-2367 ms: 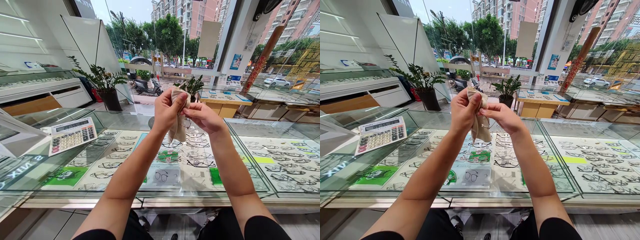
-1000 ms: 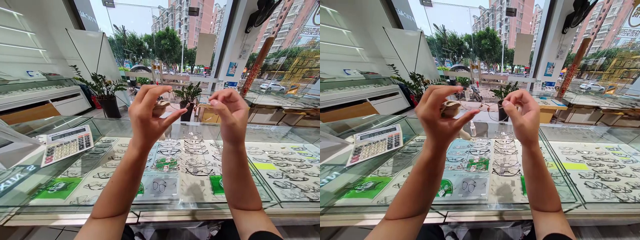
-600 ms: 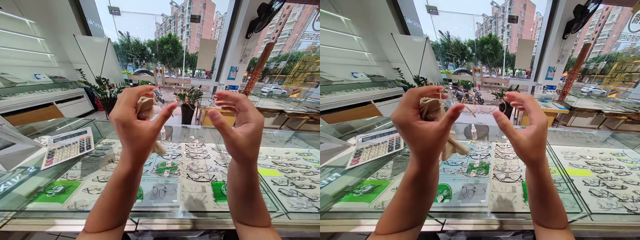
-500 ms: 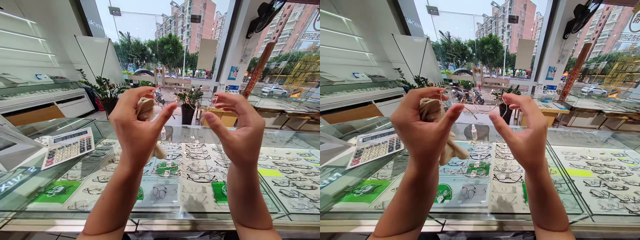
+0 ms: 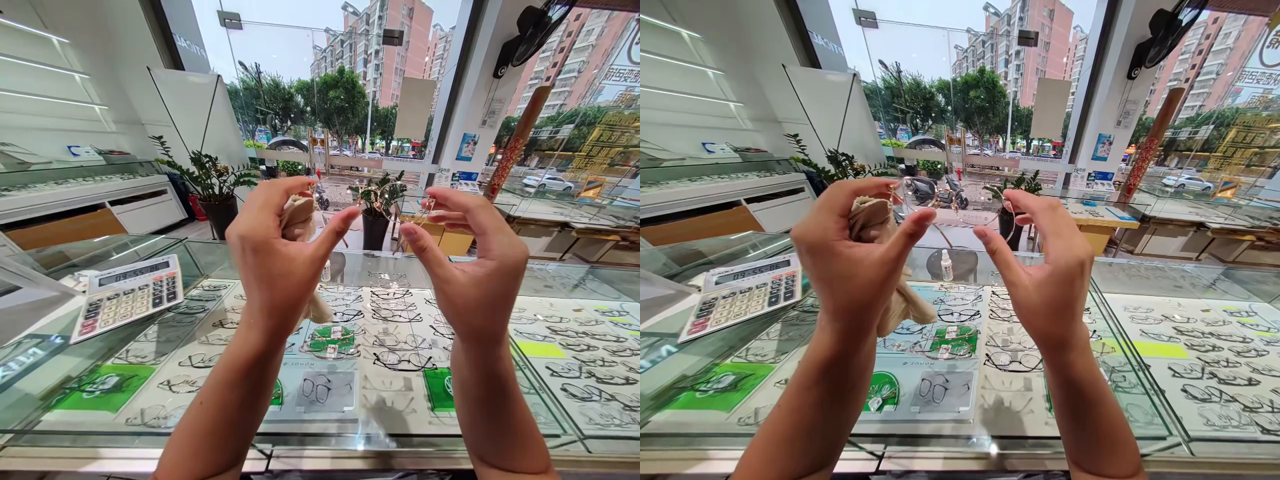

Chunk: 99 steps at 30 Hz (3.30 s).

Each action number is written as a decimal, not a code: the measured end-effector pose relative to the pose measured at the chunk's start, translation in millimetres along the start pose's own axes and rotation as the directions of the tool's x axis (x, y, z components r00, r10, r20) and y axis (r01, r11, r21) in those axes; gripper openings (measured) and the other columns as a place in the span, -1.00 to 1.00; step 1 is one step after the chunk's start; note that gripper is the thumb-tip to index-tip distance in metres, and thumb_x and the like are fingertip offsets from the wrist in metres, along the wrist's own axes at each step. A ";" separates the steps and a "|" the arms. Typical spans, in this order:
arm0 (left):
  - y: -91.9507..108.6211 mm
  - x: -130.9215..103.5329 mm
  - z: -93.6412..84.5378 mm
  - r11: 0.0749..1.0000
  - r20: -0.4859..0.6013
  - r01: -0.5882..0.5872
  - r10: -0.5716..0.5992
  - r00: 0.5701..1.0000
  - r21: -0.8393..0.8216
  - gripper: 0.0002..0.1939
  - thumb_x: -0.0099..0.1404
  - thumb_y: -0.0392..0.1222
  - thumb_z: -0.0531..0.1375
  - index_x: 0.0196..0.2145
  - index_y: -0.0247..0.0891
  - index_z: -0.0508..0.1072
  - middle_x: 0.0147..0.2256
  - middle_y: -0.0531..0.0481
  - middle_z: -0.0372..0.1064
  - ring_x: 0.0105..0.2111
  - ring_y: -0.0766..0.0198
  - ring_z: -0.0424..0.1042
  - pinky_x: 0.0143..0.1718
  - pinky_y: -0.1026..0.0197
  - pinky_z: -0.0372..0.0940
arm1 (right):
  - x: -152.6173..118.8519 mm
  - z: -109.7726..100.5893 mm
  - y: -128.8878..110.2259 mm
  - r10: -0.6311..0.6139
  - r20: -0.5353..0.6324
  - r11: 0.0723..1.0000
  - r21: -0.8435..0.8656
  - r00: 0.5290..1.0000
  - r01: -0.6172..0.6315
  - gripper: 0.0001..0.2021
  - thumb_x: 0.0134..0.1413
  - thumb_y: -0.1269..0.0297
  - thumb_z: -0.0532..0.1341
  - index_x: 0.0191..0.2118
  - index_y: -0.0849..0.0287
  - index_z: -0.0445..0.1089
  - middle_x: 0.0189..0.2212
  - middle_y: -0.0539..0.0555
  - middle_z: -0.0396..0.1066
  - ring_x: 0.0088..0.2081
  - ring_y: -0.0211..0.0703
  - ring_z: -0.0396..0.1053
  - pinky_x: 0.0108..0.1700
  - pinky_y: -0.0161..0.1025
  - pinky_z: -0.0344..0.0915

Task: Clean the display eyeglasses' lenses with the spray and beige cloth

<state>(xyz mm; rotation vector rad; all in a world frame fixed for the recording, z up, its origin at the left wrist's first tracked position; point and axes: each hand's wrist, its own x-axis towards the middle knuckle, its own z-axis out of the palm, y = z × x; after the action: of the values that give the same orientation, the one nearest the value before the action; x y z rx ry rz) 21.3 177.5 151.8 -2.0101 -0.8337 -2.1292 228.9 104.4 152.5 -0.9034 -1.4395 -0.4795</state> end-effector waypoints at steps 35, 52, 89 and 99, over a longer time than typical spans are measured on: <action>-16.2 1.9 18.8 1.000 -0.027 -0.022 0.023 0.999 0.004 -0.58 0.31 0.37 0.42 -0.01 0.16 0.61 -0.09 -0.10 0.58 0.03 -0.13 0.54 -0.08 -0.26 0.48 | 6.4 10.5 32.4 0.010 0.075 1.000 -0.001 0.997 -0.010 -0.67 0.36 -0.02 0.37 0.15 -0.11 0.53 0.04 0.15 0.61 0.03 0.22 0.60 0.06 0.24 0.59; -15.6 -1.5 22.5 0.999 -0.028 0.021 -0.022 0.999 -0.032 -0.56 0.31 0.31 0.42 0.07 0.21 0.61 -0.07 -0.12 0.56 0.08 -0.13 0.52 -0.15 -0.23 0.46 | 10.0 5.9 35.0 -0.040 0.101 0.999 -0.016 0.994 0.042 -0.70 0.35 -0.02 0.37 0.08 -0.06 0.53 -0.04 0.13 0.61 -0.06 0.13 0.60 0.00 0.16 0.60; -13.3 1.4 20.0 0.999 -0.011 -0.021 0.020 1.000 -0.036 -0.58 0.27 0.33 0.47 -0.05 0.12 0.62 -0.10 -0.08 0.57 0.01 -0.08 0.54 -0.04 -0.21 0.48 | 13.7 1.9 39.6 -0.015 0.128 1.000 0.014 0.992 0.013 -0.67 0.27 0.01 0.40 0.07 -0.03 0.55 -0.05 0.12 0.62 -0.11 0.05 0.58 -0.04 0.08 0.55; -15.1 -0.4 18.9 0.997 -0.032 -0.077 0.077 0.997 0.001 -0.59 0.29 0.25 0.48 -0.01 0.10 0.60 -0.09 -0.10 0.56 0.03 -0.12 0.52 -0.09 -0.15 0.46 | 13.3 3.8 43.4 -0.011 0.132 1.000 0.024 0.991 0.008 -0.65 0.29 0.00 0.40 0.12 -0.05 0.55 0.01 0.14 0.61 -0.10 0.08 0.59 -0.03 0.12 0.57</action>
<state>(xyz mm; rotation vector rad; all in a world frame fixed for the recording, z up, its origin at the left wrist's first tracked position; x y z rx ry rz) 31.8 198.5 146.2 -1.9695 -0.7392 -2.1142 261.3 136.4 154.6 -0.9237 -1.5669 -0.4153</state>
